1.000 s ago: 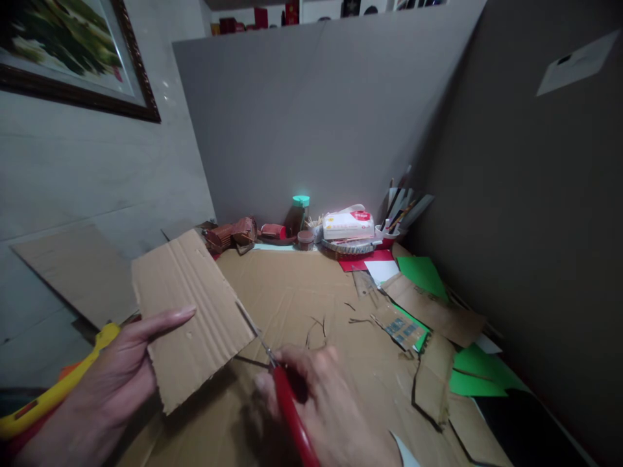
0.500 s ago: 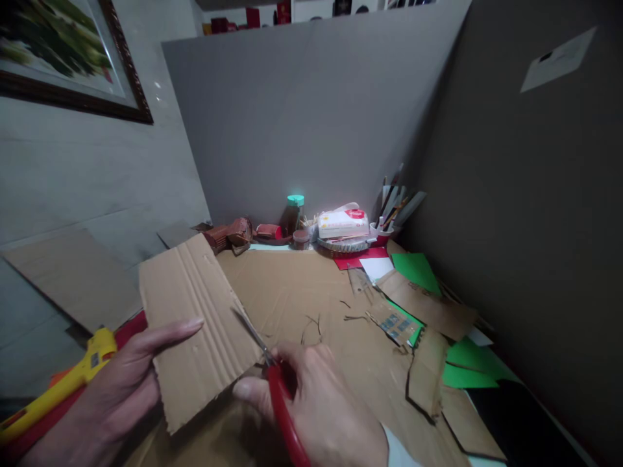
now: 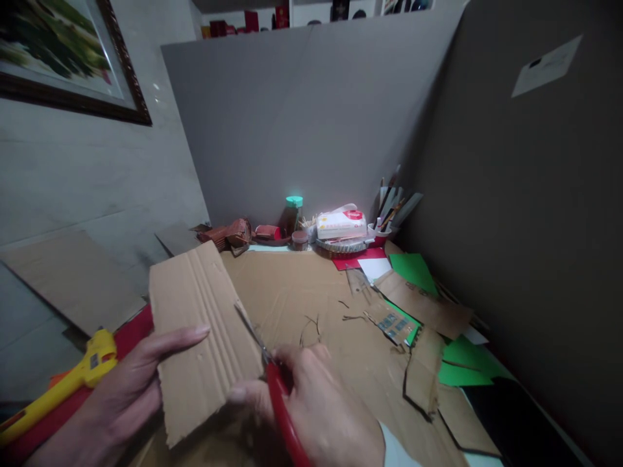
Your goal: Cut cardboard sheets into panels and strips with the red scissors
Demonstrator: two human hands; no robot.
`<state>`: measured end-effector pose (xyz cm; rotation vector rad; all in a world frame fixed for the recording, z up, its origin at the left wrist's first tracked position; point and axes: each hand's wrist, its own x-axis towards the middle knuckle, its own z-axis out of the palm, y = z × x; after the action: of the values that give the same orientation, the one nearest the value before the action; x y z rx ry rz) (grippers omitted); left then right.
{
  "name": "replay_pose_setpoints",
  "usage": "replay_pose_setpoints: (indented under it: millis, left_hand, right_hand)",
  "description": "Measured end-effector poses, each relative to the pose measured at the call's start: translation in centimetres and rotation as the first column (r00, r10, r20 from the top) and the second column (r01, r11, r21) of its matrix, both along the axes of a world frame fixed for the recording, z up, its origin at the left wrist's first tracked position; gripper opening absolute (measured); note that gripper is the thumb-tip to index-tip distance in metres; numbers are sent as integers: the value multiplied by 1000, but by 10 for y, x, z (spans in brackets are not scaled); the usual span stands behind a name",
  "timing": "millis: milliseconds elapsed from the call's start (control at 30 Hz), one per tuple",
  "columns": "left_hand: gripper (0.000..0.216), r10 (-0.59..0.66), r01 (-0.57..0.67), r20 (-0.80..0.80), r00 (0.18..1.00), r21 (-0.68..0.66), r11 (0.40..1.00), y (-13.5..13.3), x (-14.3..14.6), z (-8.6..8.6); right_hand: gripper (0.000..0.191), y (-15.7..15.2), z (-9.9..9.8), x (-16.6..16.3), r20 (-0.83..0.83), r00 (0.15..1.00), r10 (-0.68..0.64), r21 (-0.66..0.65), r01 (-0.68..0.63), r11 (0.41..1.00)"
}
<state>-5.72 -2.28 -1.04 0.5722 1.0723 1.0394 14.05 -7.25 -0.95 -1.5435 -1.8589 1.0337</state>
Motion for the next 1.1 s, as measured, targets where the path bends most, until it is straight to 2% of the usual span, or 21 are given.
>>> replay_pose_setpoints:
  millis: [100, 233, 333, 533, 767, 867, 1000, 1100]
  left_hand:
    - [53, -66, 66, 12, 998, 18, 998, -2, 5, 0]
    - [59, -65, 65, 17, 998, 33, 997, -5, 8, -1]
    - [59, -65, 64, 26, 998, 26, 998, -7, 7, -2]
    - [53, -106, 107, 38, 994, -20, 994, -9, 7, -4]
    - [49, -121, 120, 28, 992, 31, 992, -7, 8, -2]
    - [47, -135, 135, -9, 991, 20, 991, -12, 11, -4]
    - [46, -258, 259, 8, 966, -48, 965, -23, 18, -11]
    - [54, -245, 248, 44, 968, -90, 965, -26, 18, -12]
  right_hand:
    - [47, -1, 1, 1, -15, 1000, 16, -10, -16, 1000]
    - [41, 0, 1, 3, -112, 991, 69, 1, -69, 998]
    - [47, -1, 1, 3, -63, 995, 78, -3, -78, 997]
    - [50, -5, -1, 0, 107, 992, -62, -11, 64, 998]
    - [46, -3, -3, -4, 48, 997, -68, -49, 71, 996]
    - [46, -2, -6, -3, 59, 996, -64, 8, 64, 998]
    - [47, -1, -5, -1, 108, 988, -108, 114, 96, 989]
    - [49, -1, 3, 3, 82, 990, -113, 135, 101, 986]
